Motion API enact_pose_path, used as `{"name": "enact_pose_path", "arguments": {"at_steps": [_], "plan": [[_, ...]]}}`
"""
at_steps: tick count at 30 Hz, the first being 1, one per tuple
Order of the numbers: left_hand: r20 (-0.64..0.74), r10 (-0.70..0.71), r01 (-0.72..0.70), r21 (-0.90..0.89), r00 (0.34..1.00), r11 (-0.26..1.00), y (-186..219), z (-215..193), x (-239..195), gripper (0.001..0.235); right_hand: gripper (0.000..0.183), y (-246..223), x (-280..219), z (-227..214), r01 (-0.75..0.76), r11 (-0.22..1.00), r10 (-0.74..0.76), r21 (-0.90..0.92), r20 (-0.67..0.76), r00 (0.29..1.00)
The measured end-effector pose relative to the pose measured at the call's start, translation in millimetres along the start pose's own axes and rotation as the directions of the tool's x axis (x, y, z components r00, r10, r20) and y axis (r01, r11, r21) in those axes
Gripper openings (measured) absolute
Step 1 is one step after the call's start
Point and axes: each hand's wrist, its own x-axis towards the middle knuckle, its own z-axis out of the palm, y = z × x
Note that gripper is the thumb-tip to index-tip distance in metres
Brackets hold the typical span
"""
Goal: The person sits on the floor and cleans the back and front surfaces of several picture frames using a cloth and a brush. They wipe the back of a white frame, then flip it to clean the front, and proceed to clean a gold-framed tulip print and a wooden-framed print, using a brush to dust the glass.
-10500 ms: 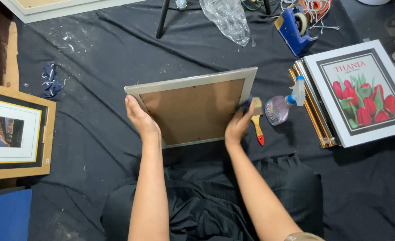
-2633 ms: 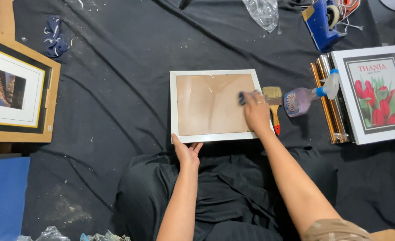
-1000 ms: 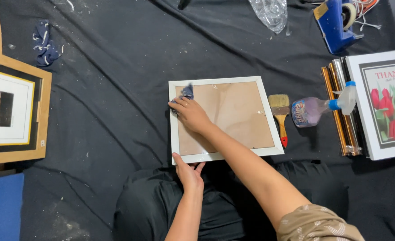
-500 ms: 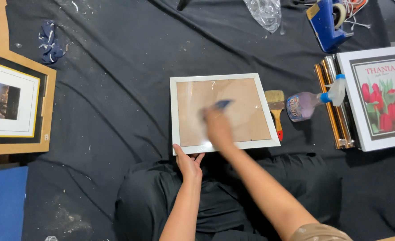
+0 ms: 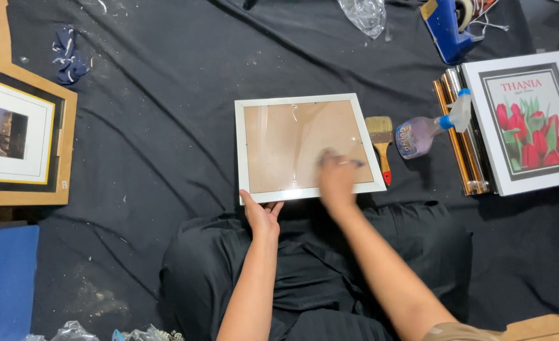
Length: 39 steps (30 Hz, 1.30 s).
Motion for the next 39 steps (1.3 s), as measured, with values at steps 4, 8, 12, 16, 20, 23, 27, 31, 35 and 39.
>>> {"name": "enact_pose_path", "arguments": {"at_steps": [4, 8, 12, 16, 20, 23, 27, 31, 35, 39], "plan": [[-0.007, 0.010, -0.010, 0.041, 1.000, 0.999, -10.6, -3.2, 15.5, 0.096, 0.033, -100.3, -10.0, -19.7, 0.155, 0.885, -0.220, 0.439, 0.102, 0.970], [0.042, 0.007, -0.007, 0.016, 0.999, 1.000, -12.1, -12.7, 33.2, 0.090, 0.045, -85.3, -16.8, -5.2, 0.243, 0.691, -0.399, 0.681, 0.079, 0.914], [0.059, -0.037, 0.041, -0.068, 0.998, 0.997, -6.5, -10.8, 24.9, 0.091, 0.051, -3.3, -14.5, -13.4, 0.229, 0.784, -0.361, 0.576, 0.124, 0.924], [0.062, -0.033, 0.037, -0.071, 0.998, 0.997, -2.8, -9.2, 15.7, 0.090, 0.041, 54.0, -33.1, -8.5, 0.008, 0.978, -0.031, 0.207, 0.108, 0.994], [0.082, -0.037, 0.043, -0.066, 0.996, 0.997, -6.1, -10.2, 24.1, 0.090, 0.037, -15.7, -45.4, 13.1, 0.104, 0.914, -0.122, 0.393, 0.021, 0.992], [0.098, 0.019, -0.017, -0.027, 0.995, 1.000, -13.3, -11.7, 25.3, 0.084, 0.040, -68.0, -38.0, -3.9, 0.228, 0.833, -0.294, 0.504, 0.053, 0.954], [0.087, 0.060, -0.061, 0.008, 0.994, 0.998, -36.8, -40.1, 77.5, 0.072, 0.052, -93.0, -25.4, -30.5, 0.301, 0.762, -0.491, 0.573, 0.207, 0.846], [0.087, -0.014, 0.022, -0.091, 0.996, 0.996, -8.4, -16.4, 38.1, 0.088, 0.047, 0.7, -28.6, -15.0, 0.247, 0.794, -0.392, 0.555, 0.159, 0.906], [0.079, -0.010, 0.017, -0.096, 0.997, 0.995, -5.1, -12.5, 27.7, 0.091, 0.036, 88.4, -48.0, 9.5, -0.003, 0.991, -0.012, 0.135, 0.109, 0.994], [0.076, -0.011, 0.018, -0.092, 0.997, 0.996, -4.3, -11.1, 25.5, 0.088, 0.024, 53.5, -37.6, 0.4, 0.107, 0.992, -0.101, 0.064, -0.087, 0.991]]}}
